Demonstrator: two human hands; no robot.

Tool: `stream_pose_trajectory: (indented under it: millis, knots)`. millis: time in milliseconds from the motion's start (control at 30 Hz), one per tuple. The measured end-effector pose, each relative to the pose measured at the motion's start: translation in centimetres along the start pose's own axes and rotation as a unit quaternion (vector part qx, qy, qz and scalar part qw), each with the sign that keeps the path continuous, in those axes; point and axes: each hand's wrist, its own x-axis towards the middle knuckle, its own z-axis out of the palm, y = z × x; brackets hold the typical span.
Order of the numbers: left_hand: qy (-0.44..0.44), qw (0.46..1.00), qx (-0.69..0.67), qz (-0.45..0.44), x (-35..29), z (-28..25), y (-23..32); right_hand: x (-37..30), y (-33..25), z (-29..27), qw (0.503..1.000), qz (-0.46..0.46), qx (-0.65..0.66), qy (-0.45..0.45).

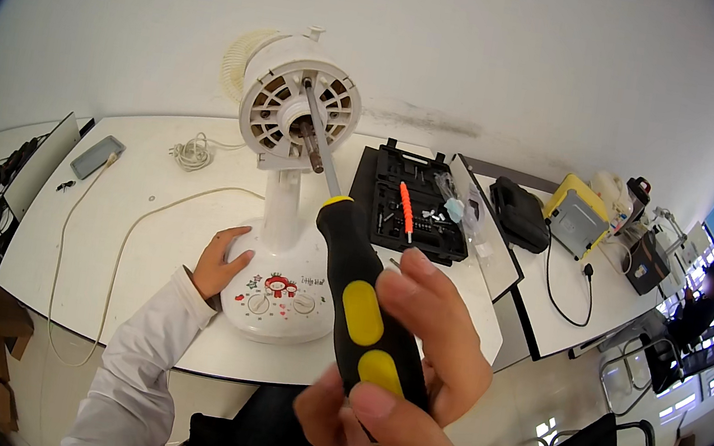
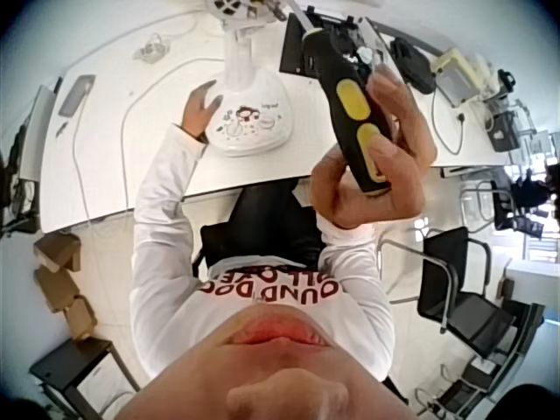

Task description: The person uses a screwdriver to remove and reinsert screws on a white table fan, repeatedly adjusting the fan head and working on the motor housing. The person also handles a small metal pin and places it on the table.

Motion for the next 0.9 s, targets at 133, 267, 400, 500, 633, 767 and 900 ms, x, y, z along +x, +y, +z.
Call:
stream_pose_trajectory:
  millis: [133,267,400,500,633,767,900]
  knots:
    - [-0.002,1.000,-0.020,0.001,0.3,0.8,-0.2,-0.2,-1.2,-0.4,0.995,0.013,-0.094,-0.028]
    - [0.004,1.000,-0.008,0.008,0.0,0.1,-0.2,-0.6,0.2,-0.7,0.984,-0.047,-0.168,-0.017]
    - [0.001,1.000,-0.011,0.003,0.1,0.3,-0.1,-1.0,0.0,0.2,0.994,0.006,-0.099,0.037]
    - [0.003,1.000,-0.009,0.002,0.0,0.3,-0.1,-0.3,-0.8,0.0,0.990,-0.007,-0.139,0.006]
    - [-0.001,1.000,-0.014,0.015,0.3,0.7,0.1,-0.9,0.0,-1.2,0.997,-0.019,-0.072,-0.009]
    - [0.008,1.000,-0.005,0.003,-0.2,0.0,-0.5,-1.9,0.7,0.2,0.999,-0.029,0.015,0.011]
    - [0.001,1.000,-0.013,0.005,0.2,0.4,0.0,-1.4,0.2,-0.4,1.000,-0.025,0.011,-0.008]
